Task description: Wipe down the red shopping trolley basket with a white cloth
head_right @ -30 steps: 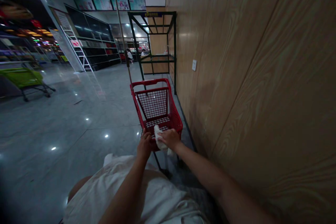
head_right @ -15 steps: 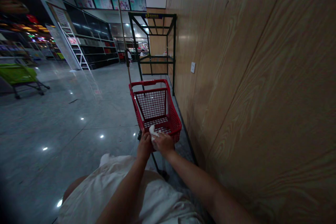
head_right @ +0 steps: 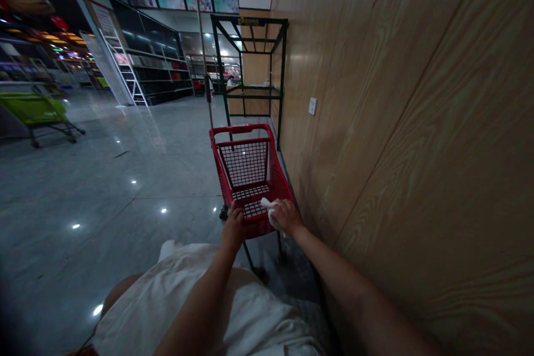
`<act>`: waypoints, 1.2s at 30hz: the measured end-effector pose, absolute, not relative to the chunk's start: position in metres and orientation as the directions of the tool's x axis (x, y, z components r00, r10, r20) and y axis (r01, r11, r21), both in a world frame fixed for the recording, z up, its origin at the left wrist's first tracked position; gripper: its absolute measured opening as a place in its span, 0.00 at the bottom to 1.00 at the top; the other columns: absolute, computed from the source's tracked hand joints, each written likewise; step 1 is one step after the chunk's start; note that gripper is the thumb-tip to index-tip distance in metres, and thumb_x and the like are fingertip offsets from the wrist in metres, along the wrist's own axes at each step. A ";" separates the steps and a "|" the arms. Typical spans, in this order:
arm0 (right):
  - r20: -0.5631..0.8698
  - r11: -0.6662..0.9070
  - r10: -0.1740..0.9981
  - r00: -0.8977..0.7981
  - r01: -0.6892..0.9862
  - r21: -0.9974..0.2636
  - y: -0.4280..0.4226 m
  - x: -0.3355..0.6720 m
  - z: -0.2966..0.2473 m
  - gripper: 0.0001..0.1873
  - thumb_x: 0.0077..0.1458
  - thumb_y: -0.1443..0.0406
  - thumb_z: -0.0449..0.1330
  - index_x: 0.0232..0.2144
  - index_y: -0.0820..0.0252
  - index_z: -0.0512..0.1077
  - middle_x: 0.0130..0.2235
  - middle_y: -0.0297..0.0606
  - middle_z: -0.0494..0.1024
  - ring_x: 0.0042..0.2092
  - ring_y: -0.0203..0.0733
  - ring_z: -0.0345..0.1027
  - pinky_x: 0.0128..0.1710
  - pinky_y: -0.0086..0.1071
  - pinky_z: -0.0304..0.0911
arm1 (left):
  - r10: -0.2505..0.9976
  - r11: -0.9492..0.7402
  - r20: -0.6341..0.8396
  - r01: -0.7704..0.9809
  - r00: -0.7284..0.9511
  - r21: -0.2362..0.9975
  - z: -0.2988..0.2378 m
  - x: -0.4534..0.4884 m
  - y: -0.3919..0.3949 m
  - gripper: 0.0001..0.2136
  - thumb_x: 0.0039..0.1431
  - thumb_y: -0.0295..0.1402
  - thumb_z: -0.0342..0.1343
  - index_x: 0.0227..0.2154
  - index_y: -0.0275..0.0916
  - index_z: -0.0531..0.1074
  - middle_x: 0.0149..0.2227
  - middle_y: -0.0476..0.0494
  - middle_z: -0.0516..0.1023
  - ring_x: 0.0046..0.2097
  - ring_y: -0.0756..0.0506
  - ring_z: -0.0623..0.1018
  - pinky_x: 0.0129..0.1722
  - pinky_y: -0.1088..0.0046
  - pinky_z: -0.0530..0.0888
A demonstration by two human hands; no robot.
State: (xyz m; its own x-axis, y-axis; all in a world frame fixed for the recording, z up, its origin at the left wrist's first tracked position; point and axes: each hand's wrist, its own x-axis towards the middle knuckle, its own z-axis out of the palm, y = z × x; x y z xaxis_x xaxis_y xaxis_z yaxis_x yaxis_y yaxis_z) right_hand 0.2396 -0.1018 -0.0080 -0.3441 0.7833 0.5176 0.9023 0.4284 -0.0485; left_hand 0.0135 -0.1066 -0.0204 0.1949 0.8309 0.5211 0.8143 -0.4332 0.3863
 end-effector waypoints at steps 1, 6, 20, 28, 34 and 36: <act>0.516 0.432 0.784 -0.345 0.900 -0.054 -0.103 0.229 -0.011 0.13 0.61 0.64 0.52 0.45 0.58 0.72 0.51 0.42 0.72 0.52 0.45 0.63 0.55 0.41 0.55 | 0.829 -0.431 0.528 0.813 0.187 0.390 -0.021 0.014 -0.107 0.07 0.53 0.25 0.55 0.36 0.37 0.70 0.50 0.37 0.72 0.67 0.38 0.53 0.60 0.59 0.66; 0.535 0.471 0.771 -0.345 0.875 -0.115 -0.117 0.150 -0.021 0.15 0.62 0.63 0.53 0.50 0.56 0.70 0.52 0.44 0.71 0.52 0.48 0.62 0.53 0.42 0.55 | 0.818 -0.459 0.531 0.808 0.221 0.370 -0.020 0.008 -0.107 0.11 0.53 0.23 0.53 0.40 0.38 0.71 0.47 0.40 0.74 0.66 0.41 0.56 0.62 0.57 0.63; 0.582 0.439 0.753 -0.306 0.893 -0.098 -0.101 0.261 -0.024 0.17 0.61 0.67 0.48 0.49 0.59 0.71 0.53 0.44 0.71 0.60 0.45 0.55 0.59 0.42 0.53 | 0.843 -0.443 0.491 0.802 0.221 0.400 -0.013 0.009 -0.109 0.07 0.51 0.24 0.56 0.35 0.39 0.70 0.50 0.39 0.73 0.67 0.39 0.54 0.61 0.58 0.65; 0.621 0.486 0.734 -0.274 0.851 -0.200 -0.125 0.149 -0.024 0.19 0.62 0.68 0.48 0.52 0.58 0.69 0.54 0.44 0.70 0.61 0.46 0.54 0.60 0.46 0.53 | 0.849 -0.368 0.516 0.831 0.118 0.416 -0.018 0.009 -0.110 0.13 0.53 0.23 0.51 0.41 0.39 0.70 0.51 0.39 0.72 0.65 0.41 0.58 0.60 0.59 0.65; 0.569 0.525 0.733 -0.372 0.842 -0.127 -0.125 0.136 -0.020 0.18 0.62 0.66 0.50 0.53 0.54 0.69 0.54 0.43 0.71 0.58 0.45 0.60 0.60 0.46 0.52 | 0.850 -0.373 0.511 0.829 0.127 0.417 -0.018 -0.001 -0.109 0.12 0.53 0.23 0.52 0.40 0.39 0.71 0.51 0.39 0.72 0.66 0.41 0.57 0.60 0.60 0.66; 0.544 0.528 0.734 -0.407 0.845 -0.079 -0.122 0.169 -0.017 0.18 0.63 0.65 0.50 0.54 0.51 0.68 0.53 0.41 0.72 0.57 0.44 0.62 0.62 0.47 0.49 | 0.853 -0.383 0.504 0.822 0.139 0.421 -0.018 -0.001 -0.108 0.10 0.52 0.24 0.54 0.38 0.39 0.71 0.51 0.39 0.72 0.67 0.40 0.53 0.59 0.59 0.66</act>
State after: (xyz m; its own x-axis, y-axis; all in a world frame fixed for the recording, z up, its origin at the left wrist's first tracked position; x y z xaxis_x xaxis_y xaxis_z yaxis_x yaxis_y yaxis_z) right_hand 0.1689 -0.1218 -0.0167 -0.4073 0.7338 0.5438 0.8455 0.5281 -0.0794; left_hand -0.0014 -0.1078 -0.0181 0.1388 0.8527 0.5036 0.8221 -0.3828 0.4214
